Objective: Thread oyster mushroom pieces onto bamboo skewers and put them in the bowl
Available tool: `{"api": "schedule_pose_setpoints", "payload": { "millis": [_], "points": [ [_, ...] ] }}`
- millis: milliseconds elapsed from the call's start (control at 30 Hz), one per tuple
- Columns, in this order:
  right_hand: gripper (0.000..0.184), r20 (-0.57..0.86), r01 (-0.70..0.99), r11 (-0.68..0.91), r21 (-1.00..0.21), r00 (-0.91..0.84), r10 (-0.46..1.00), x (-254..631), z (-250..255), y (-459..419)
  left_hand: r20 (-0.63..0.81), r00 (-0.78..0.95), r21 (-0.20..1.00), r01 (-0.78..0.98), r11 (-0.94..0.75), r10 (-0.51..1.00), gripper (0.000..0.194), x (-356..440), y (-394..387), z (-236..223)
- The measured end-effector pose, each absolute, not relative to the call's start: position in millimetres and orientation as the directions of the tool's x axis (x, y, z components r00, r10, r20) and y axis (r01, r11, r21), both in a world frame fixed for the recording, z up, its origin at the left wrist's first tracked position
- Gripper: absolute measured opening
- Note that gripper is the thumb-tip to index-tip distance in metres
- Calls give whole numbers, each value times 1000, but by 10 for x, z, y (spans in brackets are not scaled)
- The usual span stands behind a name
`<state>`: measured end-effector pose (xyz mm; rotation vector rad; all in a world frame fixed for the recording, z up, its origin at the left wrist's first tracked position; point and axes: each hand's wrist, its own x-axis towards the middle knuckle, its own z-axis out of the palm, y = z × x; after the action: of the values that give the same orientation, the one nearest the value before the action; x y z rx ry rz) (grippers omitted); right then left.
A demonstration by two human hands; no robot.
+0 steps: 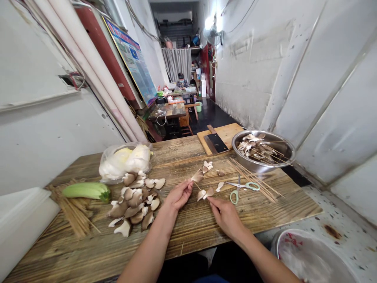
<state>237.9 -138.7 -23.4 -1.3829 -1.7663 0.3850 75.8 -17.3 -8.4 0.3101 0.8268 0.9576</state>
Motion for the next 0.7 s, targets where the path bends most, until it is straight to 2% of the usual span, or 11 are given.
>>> {"api": "schedule_pose_setpoints", "payload": {
  "millis": [100, 233, 500, 700],
  "points": [
    [31, 425, 640, 346, -686, -34, 905, 2357, -232, -1385, -434, 330, 617, -569, 544, 838, 15, 745, -180, -96],
    [31, 429, 626, 343, -700, -15, 903, 2337, -228, -1381, -388, 347, 687, -509, 518, 854, 2, 744, -209, -72],
    [30, 462, 640, 343, -688, 21, 887, 2316, -232, -1337, -353, 410, 818, -302, 490, 841, 30, 824, -333, -39],
    [30, 477, 636, 335, -695, 59, 877, 2293, -281, -1298, -358, 451, 829, -251, 500, 818, 33, 866, -352, -72]
  ]
}}
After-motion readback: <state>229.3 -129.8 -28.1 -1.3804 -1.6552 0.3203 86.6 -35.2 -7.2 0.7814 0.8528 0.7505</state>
